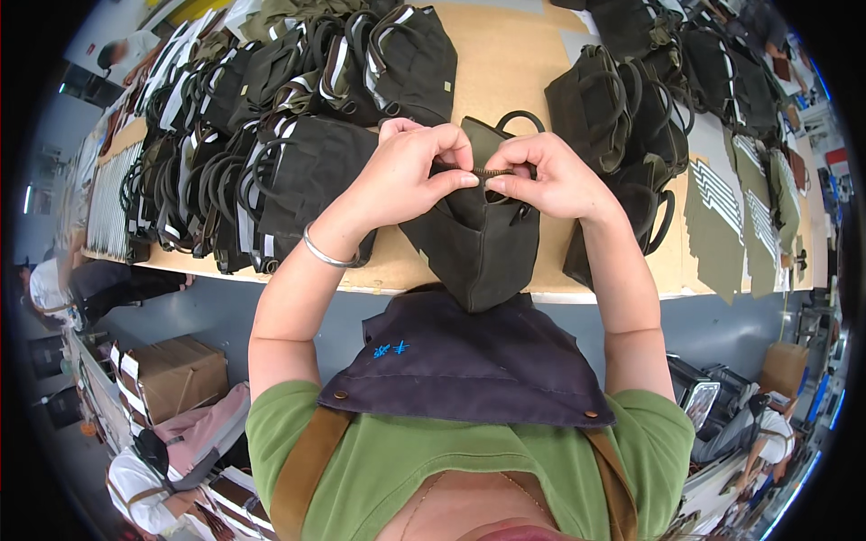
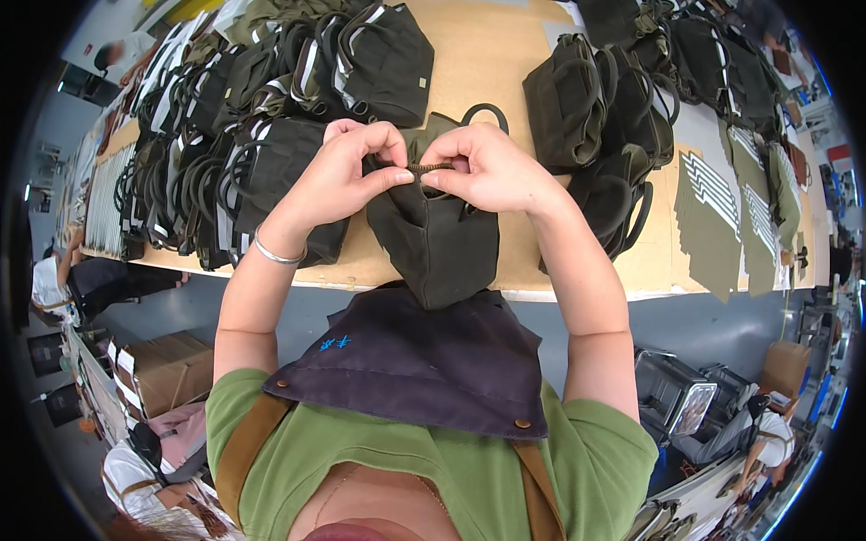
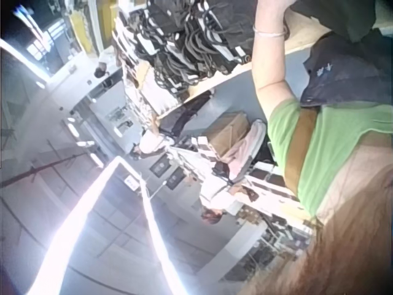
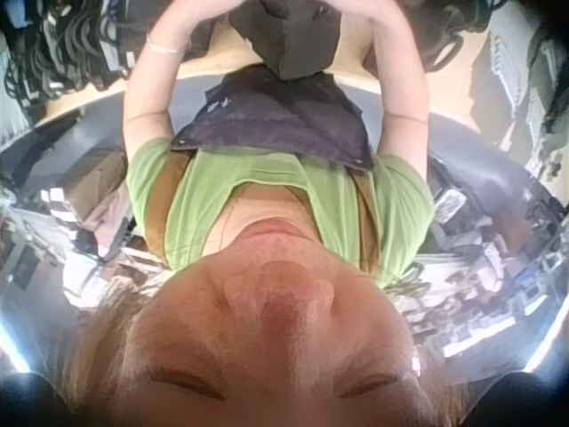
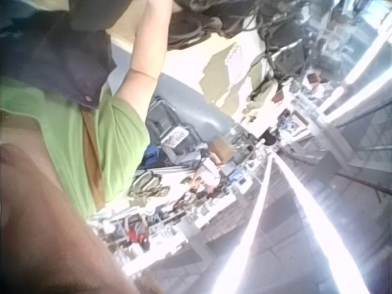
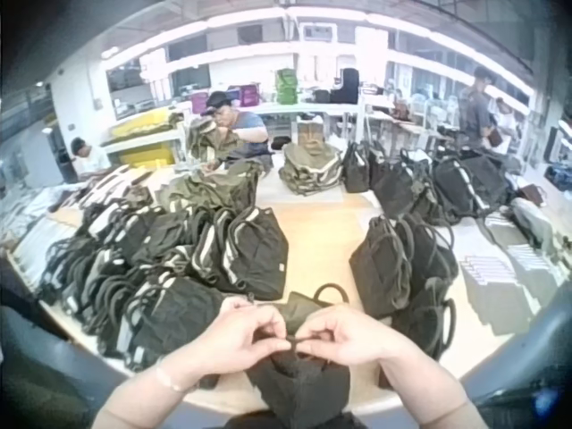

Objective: The person repeatedly picks up dark green canvas bags from a table, opens them, and manipulates the zipper and drawstring mechanisms. They handle the bags one at a time, checking the interior and exterior features before placing them back on the table. The task involves repetitive manual assembly or inspection of the bag components.

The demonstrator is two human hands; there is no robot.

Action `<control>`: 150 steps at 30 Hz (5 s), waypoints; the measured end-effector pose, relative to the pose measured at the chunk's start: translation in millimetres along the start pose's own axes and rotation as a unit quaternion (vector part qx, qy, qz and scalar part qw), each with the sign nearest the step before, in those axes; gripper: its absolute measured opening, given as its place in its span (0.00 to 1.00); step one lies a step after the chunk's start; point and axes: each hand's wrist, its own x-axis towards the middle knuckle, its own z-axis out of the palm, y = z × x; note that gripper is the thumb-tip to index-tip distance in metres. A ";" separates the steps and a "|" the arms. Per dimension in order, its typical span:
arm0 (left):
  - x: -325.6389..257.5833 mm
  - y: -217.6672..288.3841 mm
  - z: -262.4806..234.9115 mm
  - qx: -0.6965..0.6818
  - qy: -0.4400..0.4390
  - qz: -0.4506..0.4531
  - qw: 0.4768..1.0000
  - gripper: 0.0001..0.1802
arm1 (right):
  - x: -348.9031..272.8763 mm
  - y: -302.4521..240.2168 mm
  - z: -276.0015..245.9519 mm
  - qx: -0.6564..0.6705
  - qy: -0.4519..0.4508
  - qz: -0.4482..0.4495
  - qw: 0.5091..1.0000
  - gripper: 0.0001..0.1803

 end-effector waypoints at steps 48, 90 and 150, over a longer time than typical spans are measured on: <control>-16.1 2.9 12.5 0.085 0.007 0.057 0.995 0.08 | -21.0 4.7 32.1 -0.223 0.097 -0.124 0.962 0.12; -26.3 -9.9 12.3 -0.048 0.009 0.043 0.998 0.08 | 9.4 -10.6 -10.8 -0.205 -0.166 -0.087 0.961 0.07; -68.1 -3.2 156.4 -0.171 0.109 -0.077 0.976 0.09 | -305.6 82.3 -168.1 -0.355 0.647 0.143 0.659 0.17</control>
